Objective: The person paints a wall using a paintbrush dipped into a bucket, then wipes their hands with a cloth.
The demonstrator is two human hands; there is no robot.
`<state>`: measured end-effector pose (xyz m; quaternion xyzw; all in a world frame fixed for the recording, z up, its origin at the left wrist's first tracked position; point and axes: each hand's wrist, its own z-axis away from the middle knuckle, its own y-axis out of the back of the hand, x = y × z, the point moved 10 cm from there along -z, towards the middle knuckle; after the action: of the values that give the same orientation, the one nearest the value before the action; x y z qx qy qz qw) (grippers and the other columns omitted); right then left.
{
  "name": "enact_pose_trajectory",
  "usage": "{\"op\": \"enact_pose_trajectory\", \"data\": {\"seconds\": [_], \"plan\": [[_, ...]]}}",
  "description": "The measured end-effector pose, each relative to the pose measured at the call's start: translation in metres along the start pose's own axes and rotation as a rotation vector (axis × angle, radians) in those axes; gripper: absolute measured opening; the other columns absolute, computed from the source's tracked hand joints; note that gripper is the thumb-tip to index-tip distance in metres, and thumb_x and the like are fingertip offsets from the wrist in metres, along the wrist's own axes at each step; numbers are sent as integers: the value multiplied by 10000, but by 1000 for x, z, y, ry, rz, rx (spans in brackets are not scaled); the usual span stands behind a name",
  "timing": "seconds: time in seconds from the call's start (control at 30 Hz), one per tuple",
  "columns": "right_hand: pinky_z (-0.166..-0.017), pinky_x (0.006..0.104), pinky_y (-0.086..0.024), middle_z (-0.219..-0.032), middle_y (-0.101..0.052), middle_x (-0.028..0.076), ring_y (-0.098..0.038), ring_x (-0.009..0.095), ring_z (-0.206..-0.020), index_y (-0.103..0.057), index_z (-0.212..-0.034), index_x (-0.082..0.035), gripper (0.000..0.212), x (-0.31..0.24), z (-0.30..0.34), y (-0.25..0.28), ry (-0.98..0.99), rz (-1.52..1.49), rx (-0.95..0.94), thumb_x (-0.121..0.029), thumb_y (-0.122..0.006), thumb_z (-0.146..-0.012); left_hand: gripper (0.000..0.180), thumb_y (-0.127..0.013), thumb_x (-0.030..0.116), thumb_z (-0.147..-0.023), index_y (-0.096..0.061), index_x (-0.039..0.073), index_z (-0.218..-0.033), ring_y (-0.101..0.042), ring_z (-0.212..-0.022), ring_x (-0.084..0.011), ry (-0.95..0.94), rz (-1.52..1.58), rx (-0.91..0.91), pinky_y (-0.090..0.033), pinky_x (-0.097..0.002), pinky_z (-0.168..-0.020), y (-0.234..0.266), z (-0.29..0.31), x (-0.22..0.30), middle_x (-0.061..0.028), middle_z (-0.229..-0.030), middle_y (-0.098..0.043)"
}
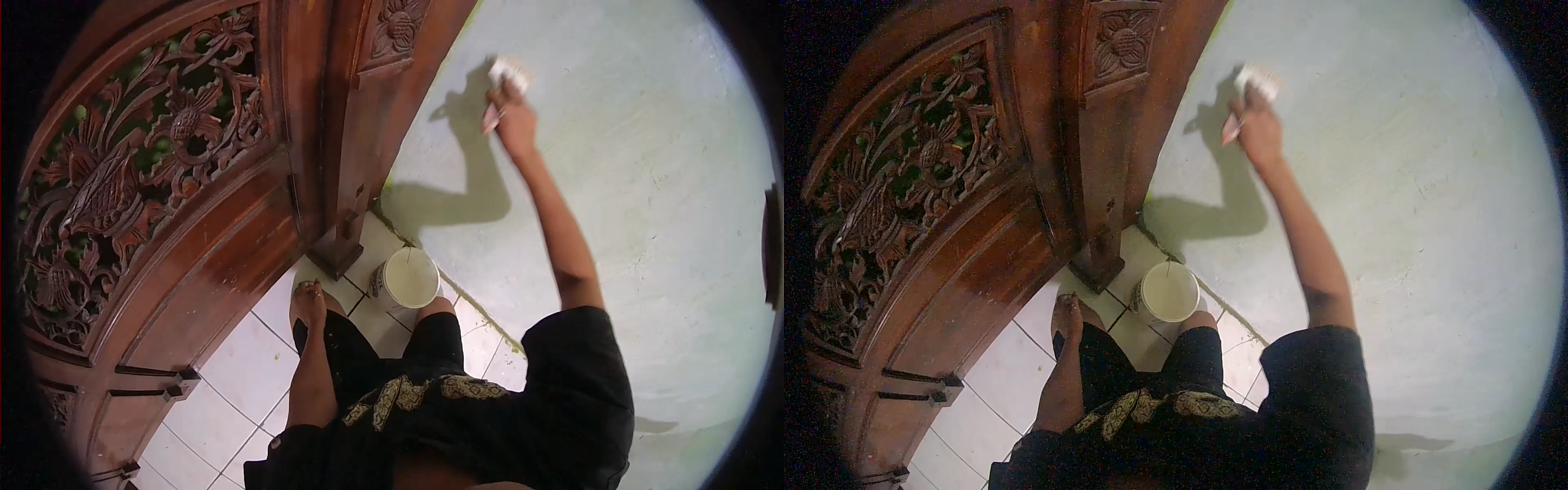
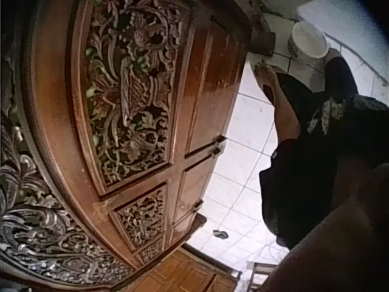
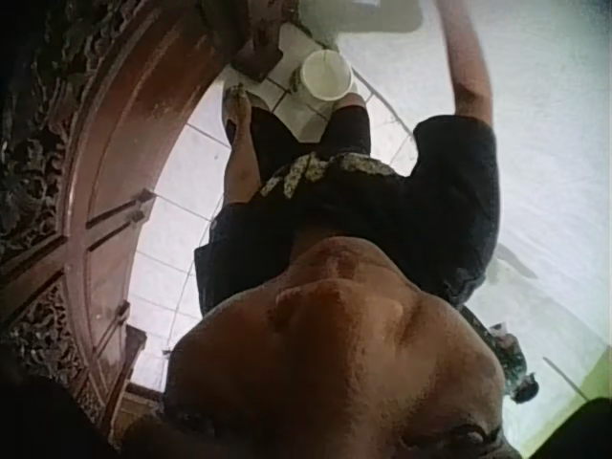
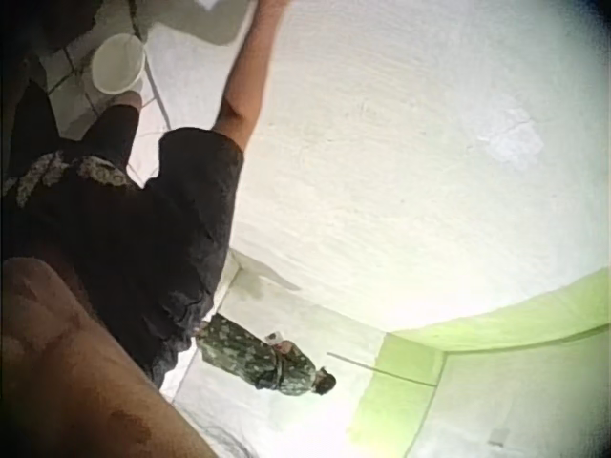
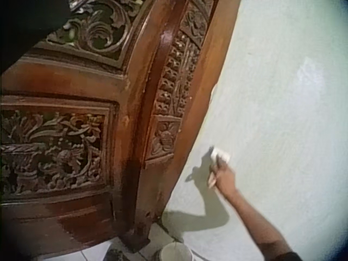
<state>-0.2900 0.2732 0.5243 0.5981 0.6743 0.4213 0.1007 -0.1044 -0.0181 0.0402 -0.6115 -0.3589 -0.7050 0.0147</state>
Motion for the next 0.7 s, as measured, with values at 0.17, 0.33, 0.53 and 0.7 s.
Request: {"op": "enact_pose_trajectory", "data": {"seconds": [0.17, 0.33, 0.53, 0.7], "plan": [[-833, 369, -451, -1246, -403, 219, -503, 338, -1039, -622, -866, -93, 167, -54, 79, -93, 105, 72, -208, -135, -549, -721, 266, -535, 246, -762, -578, -16, -763, -536, -823, -338, 51, 8, -24, -412, -406, -738, 9, 7, 0, -178, -803, -581], [-630, 374, -466, -851, -567, 152, -572, 285, -759, -603, -741, -108, 94, -65, 104, -138, 177, -132, -408, -144, -589, -655, 249, -538, 220, -768, -568, -26, -743, -538, -802, -334, -34, 24, 80, -412, -406, -720, 16, 5, 10, -182, -789, -578], [-517, 370, -430, -698, -580, 142, -546, 340, -607, -584, -745, -56, 84, 9, -14, -25, 144, -257, -133, -93, -559, -674, 259, -535, 218, -761, -555, -40, -766, -534, -796, -344, 12, 29, 51, -411, -406, -709, 12, 8, 10, -191, -793, -572], [-720, 357, -495, -1141, -532, 138, -580, 296, -910, -605, -929, -104, 217, 4, -37, 61, -141, -107, 131, -153, -590, -718, 253, -545, 236, -749, -561, -6, -823, -544, -805, -337, 141, 37, 15, -413, -415, -702, 6, 8, -10, -189, -811, -575]]}}
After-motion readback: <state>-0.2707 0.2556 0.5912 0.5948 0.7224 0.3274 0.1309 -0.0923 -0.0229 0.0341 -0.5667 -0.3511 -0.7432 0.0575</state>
